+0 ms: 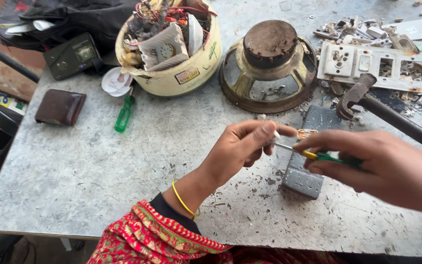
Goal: The person disassembles a small white electrical component using a screwdriver and hammer. They remove internal parts, place them on the table, and then reassemble the component by inserting parts back and tightening screws.
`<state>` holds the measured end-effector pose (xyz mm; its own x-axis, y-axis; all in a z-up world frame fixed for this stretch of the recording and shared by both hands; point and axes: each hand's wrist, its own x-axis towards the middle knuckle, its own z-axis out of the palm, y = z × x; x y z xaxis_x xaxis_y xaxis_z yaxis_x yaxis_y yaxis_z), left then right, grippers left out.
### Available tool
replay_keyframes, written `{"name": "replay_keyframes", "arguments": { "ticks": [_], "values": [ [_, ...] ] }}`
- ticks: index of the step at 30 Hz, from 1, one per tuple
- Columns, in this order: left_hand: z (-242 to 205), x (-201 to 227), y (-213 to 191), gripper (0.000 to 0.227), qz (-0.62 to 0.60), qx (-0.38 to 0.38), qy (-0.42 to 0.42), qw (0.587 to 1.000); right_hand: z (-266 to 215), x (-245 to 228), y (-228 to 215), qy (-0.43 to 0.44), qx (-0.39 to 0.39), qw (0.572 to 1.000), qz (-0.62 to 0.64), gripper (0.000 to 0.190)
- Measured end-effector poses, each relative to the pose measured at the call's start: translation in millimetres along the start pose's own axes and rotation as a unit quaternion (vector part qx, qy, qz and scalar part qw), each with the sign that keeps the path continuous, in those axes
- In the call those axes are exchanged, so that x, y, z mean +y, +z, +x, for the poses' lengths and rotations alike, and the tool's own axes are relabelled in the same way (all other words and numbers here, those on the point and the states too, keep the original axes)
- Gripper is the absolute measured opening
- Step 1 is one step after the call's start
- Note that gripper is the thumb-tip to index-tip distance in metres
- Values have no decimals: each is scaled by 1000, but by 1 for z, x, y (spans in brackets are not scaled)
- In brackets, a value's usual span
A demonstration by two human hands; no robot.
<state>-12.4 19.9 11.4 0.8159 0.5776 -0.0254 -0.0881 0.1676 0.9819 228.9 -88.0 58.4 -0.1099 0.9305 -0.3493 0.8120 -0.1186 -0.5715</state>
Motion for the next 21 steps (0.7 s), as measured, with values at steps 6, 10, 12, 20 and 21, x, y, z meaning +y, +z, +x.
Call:
{"name": "replay_keyframes", "arguments": {
  "ticks": [6,10,12,20,21],
  "values": [
    [8,-22,6,43,96,-26,90,991,1,18,-5,-169,47,982,-73,43],
    [6,-25,9,46,180,41,21,983,-4,2,9,-192,94,975,-63,40],
    [5,-22,7,47,200,42,0,979,-5,-3,14,-187,103,975,-55,37],
    [-3,-3,5,54,81,-103,-126,983,19,27,-3,-205,-56,973,90,33],
    [-3,-2,6,55,71,-113,-137,982,22,29,-4,-238,-66,964,102,32]
  ]
}}
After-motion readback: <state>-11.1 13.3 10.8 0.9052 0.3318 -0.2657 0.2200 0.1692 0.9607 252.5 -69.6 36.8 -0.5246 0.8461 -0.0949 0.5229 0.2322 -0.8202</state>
